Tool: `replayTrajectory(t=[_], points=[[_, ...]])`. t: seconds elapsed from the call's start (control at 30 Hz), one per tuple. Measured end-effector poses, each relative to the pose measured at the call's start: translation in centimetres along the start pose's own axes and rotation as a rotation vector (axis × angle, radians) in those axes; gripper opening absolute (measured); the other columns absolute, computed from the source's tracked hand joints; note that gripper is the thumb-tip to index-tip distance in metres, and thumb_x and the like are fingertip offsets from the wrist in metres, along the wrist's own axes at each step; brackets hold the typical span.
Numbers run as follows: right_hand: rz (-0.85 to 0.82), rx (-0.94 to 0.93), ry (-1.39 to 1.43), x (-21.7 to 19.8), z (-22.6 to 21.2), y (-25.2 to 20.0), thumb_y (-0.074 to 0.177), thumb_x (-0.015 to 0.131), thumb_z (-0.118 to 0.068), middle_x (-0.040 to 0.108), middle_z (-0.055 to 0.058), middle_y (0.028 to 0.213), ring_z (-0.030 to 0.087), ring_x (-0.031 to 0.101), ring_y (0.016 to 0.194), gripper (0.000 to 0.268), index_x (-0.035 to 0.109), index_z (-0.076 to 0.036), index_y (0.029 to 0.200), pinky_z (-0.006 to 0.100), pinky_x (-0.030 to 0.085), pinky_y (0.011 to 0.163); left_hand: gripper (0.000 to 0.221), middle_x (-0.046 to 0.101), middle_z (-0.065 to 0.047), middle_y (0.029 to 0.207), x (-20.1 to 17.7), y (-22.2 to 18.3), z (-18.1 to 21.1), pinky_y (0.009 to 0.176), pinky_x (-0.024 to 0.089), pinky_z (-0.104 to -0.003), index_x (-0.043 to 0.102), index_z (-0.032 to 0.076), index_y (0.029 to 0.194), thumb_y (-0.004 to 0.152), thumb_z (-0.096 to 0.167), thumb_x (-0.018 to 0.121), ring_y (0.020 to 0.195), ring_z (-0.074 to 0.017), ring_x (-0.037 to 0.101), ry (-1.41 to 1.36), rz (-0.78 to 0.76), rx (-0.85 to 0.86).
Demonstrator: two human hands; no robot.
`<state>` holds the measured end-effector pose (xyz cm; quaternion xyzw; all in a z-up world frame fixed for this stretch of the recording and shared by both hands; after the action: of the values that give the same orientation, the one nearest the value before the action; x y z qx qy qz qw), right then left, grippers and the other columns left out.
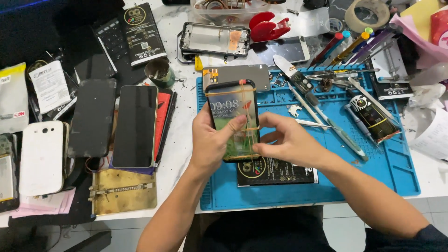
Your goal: The person secures a smartphone with rubber bands, wrapping them around the device multiple times to hold the components together. They then place the secured phone on a workbench among other disassembled devices and tools.
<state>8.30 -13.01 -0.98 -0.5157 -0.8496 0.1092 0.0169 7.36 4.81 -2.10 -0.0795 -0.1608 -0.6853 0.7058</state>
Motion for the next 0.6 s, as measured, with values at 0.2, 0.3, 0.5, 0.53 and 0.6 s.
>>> replayTrajectory(t=[0.2, 0.3, 0.5, 0.53, 0.6], points=[[-0.128, 0.012, 0.125, 1.3, -0.8, -1.0, 0.080, 0.067, 0.005, 0.072, 0.022, 0.108, 0.035, 0.077, 0.090, 0.037, 0.067, 0.004, 0.117, 0.055, 0.068, 0.076, 0.043, 0.073, -0.010, 0.111, 0.1, 0.0, 0.1, 0.097, 0.054, -0.041, 0.061, 0.003, 0.124, 0.087, 0.013, 0.081, 0.105, -0.0153, 0.065, -0.039, 0.111, 0.011], [-0.158, 0.025, 0.114, 1.2, -0.4, -1.3, 0.075, 0.065, 0.010, 0.072, 0.023, 0.110, 0.036, 0.076, 0.092, 0.046, 0.066, 0.005, 0.121, 0.055, 0.067, 0.078, 0.042, 0.073, -0.009, 0.111, 0.0, 0.0, 0.0, 0.096, 0.055, -0.041, 0.061, 0.003, 0.125, 0.088, 0.011, 0.079, 0.104, -0.0152, 0.066, -0.100, 0.140, -0.007], [-0.138, -0.007, 0.212, 1.0, 0.3, -1.1, 0.073, 0.055, 0.011, 0.072, 0.026, 0.109, 0.034, 0.072, 0.096, 0.051, 0.065, 0.010, 0.124, 0.058, 0.063, 0.082, 0.042, 0.072, -0.008, 0.113, 0.3, -0.1, -0.1, 0.095, 0.054, -0.042, 0.061, 0.002, 0.125, 0.088, 0.011, 0.079, 0.106, -0.0137, 0.063, -0.146, 0.166, -0.035], [-0.129, -0.005, 0.198, 0.7, 1.0, -1.0, 0.072, 0.056, 0.011, 0.072, 0.026, 0.107, 0.034, 0.073, 0.093, 0.052, 0.065, 0.010, 0.123, 0.057, 0.063, 0.080, 0.042, 0.072, -0.007, 0.113, 0.4, 0.0, -0.1, 0.096, 0.053, -0.042, 0.061, 0.003, 0.125, 0.088, 0.011, 0.079, 0.106, -0.0134, 0.063, -0.160, 0.168, -0.043], [-0.118, -0.005, 0.186, 0.6, 1.5, -0.8, 0.071, 0.056, 0.011, 0.073, 0.026, 0.105, 0.035, 0.074, 0.090, 0.053, 0.066, 0.009, 0.123, 0.055, 0.064, 0.078, 0.041, 0.071, -0.006, 0.113, 0.5, 0.0, 0.0, 0.096, 0.053, -0.041, 0.061, 0.003, 0.125, 0.088, 0.011, 0.079, 0.106, -0.0131, 0.063, -0.171, 0.167, -0.052]])
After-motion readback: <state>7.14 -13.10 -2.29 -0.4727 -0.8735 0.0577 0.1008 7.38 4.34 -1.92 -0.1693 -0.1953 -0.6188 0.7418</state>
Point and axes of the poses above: each hand's wrist, its own y-axis towards the middle knuckle, its own x-axis out of the palm, z = x × y, the point moved 1 cm from there along y, towards the middle knuckle
